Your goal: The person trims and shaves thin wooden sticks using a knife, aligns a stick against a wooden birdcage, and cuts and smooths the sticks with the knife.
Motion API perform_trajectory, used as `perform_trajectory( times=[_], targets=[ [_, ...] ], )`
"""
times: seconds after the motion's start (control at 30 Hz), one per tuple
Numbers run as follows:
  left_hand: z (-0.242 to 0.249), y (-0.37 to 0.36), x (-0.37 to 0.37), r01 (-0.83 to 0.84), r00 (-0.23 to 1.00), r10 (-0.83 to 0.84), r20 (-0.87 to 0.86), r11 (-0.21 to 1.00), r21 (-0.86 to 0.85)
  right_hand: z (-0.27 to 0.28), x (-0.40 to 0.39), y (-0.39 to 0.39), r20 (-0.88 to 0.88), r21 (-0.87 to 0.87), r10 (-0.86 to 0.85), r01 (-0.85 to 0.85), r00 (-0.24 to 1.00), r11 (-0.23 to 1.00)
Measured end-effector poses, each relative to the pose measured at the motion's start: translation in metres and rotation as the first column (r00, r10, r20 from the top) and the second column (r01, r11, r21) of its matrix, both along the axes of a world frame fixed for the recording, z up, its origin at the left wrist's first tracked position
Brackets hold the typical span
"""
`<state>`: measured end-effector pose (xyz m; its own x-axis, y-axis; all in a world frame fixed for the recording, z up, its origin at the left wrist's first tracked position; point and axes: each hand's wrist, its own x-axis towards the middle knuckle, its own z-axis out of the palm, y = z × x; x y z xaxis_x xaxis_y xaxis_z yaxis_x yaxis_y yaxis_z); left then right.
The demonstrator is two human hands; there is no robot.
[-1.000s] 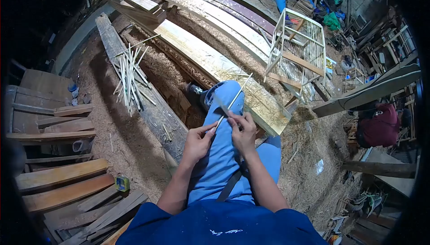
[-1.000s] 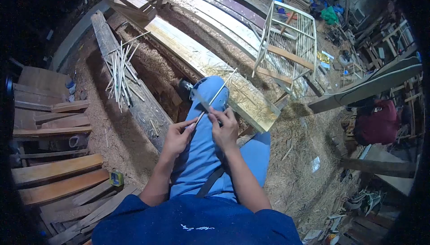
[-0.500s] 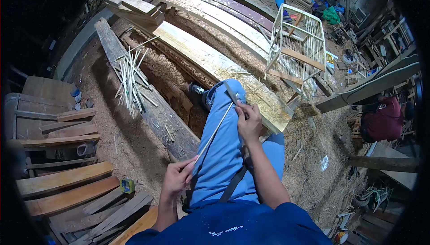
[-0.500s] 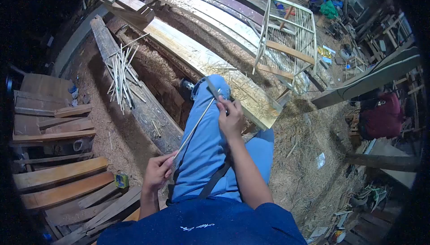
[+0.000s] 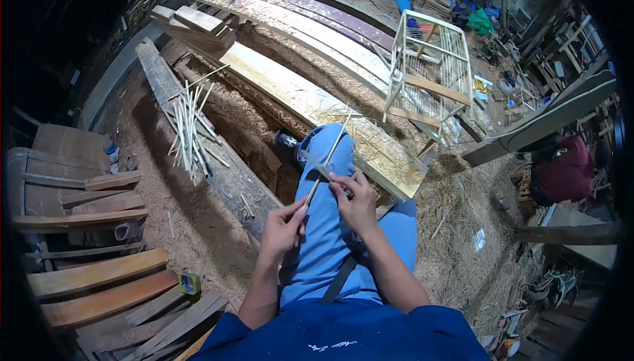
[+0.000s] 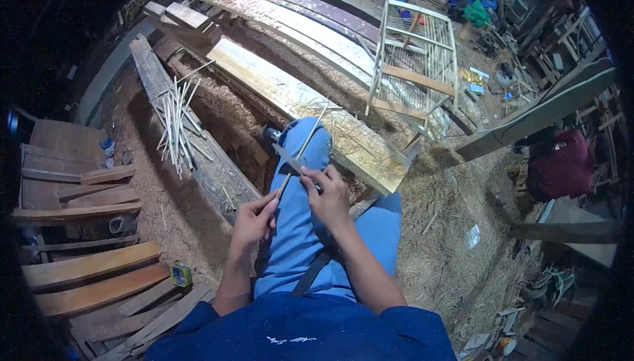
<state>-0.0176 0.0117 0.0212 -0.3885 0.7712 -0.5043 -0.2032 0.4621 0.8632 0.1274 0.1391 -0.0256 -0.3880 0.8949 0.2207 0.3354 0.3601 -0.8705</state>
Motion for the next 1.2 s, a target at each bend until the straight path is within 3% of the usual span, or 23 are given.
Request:
perform_trajectory(
  times=[0.2, 0.27, 0.3, 0.37, 0.47, 0.73, 0.83, 0.9, 0.97, 1.07, 1.2],
  targets=[
    [-0.016, 0.020, 0.004, -0.004, 0.990, 0.012, -0.140, 0.999, 0.054, 0.013, 0.005, -0.009, 0.057, -0.014, 0.052, -0.051, 0.997, 0.999],
    [-0.016, 0.019, 0.005, -0.001, 0.961, 0.027, -0.276, 0.996, 0.094, 0.011, 0.003, -0.008, 0.027, -0.022, 0.041, -0.040, 0.999, 0.999],
    [-0.017, 0.016, 0.005, -0.003, 0.961, 0.028, -0.275, 0.996, 0.090, 0.011, 0.002, -0.009, 0.028, -0.026, 0.043, -0.042, 0.999, 0.999],
    [-0.021, 0.009, 0.008, 0.008, 0.902, 0.013, -0.431, 0.999, 0.045, 0.014, 0.000, -0.010, 0.052, 0.001, -0.003, 0.003, 0.999, 1.000],
    [-0.019, -0.007, 0.010, 0.013, 0.882, -0.017, -0.471, 1.000, -0.012, 0.014, -0.003, -0.012, 0.092, 0.007, -0.022, 0.022, 0.995, 1.000],
    [-0.014, -0.090, 0.016, -0.047, 0.902, 0.055, -0.429, 0.999, 0.027, 0.000, -0.008, -0.005, 0.100, -0.030, -0.064, 0.067, 0.993, 0.997],
    [-0.002, -0.117, 0.018, -0.099, 0.951, 0.082, -0.298, 0.994, -0.039, 0.004, -0.010, -0.002, 0.125, -0.009, -0.089, 0.091, 0.988, 0.996],
    [-0.003, -0.123, 0.020, -0.095, 0.934, 0.094, -0.344, 0.995, 0.015, 0.003, -0.014, 0.000, 0.135, 0.008, -0.098, 0.097, 0.986, 0.995],
    [-0.003, -0.122, 0.022, -0.086, 0.916, 0.107, -0.386, 0.994, 0.073, 0.003, -0.015, 0.005, 0.167, 0.011, -0.116, 0.116, 0.979, 0.993],
    [-0.002, -0.099, 0.021, -0.112, 0.938, 0.112, -0.327, 0.994, 0.017, -0.002, -0.015, 0.021, 0.132, -0.001, -0.193, 0.195, 0.972, 0.981],
    [-0.013, -0.036, 0.016, -0.046, 0.914, 0.028, -0.404, 0.998, -0.035, 0.017, -0.011, 0.009, 0.144, -0.022, -0.018, 0.021, 0.989, 1.000]
  ],
)
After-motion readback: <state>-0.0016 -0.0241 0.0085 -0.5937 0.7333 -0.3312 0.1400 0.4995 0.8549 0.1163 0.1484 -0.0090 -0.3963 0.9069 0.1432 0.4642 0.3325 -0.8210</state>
